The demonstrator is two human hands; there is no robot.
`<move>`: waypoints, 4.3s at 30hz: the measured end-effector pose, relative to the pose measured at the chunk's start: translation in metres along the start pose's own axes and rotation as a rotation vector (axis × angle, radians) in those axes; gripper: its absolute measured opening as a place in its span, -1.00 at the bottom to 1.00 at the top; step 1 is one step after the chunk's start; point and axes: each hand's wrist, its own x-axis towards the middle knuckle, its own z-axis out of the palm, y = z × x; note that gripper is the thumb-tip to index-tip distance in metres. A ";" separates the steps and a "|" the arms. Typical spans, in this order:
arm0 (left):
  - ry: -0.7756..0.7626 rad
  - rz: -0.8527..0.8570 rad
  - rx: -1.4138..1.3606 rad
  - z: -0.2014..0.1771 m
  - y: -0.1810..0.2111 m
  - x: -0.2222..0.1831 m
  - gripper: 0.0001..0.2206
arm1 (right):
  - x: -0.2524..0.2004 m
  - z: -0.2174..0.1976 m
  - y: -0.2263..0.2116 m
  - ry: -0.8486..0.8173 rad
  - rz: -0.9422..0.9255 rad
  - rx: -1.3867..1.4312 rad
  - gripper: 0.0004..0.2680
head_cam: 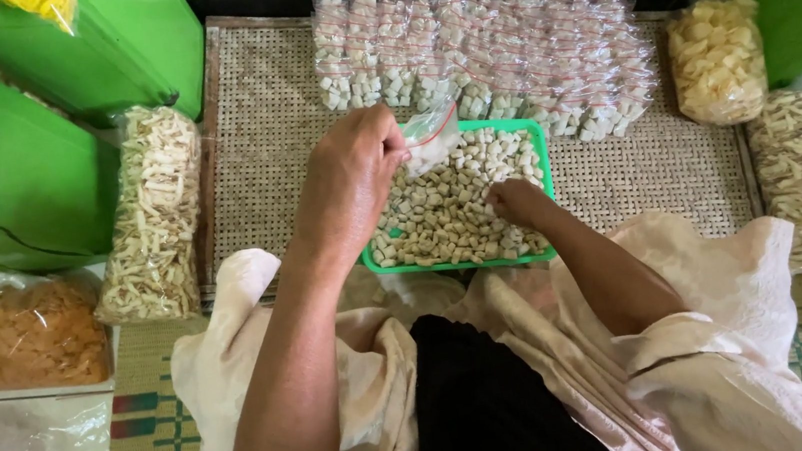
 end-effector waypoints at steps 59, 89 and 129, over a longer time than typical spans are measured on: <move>-0.104 -0.033 -0.066 0.005 -0.007 -0.016 -0.86 | -0.143 -0.280 -0.227 0.607 -0.766 0.172 -0.81; -0.100 -0.059 0.001 0.012 -0.008 0.004 -0.81 | -0.016 -0.010 -0.029 0.088 -0.018 -0.073 -0.70; -0.116 -0.064 -0.035 0.026 -0.022 -0.006 -0.83 | -0.108 -0.218 -0.192 0.483 -0.363 0.984 -0.76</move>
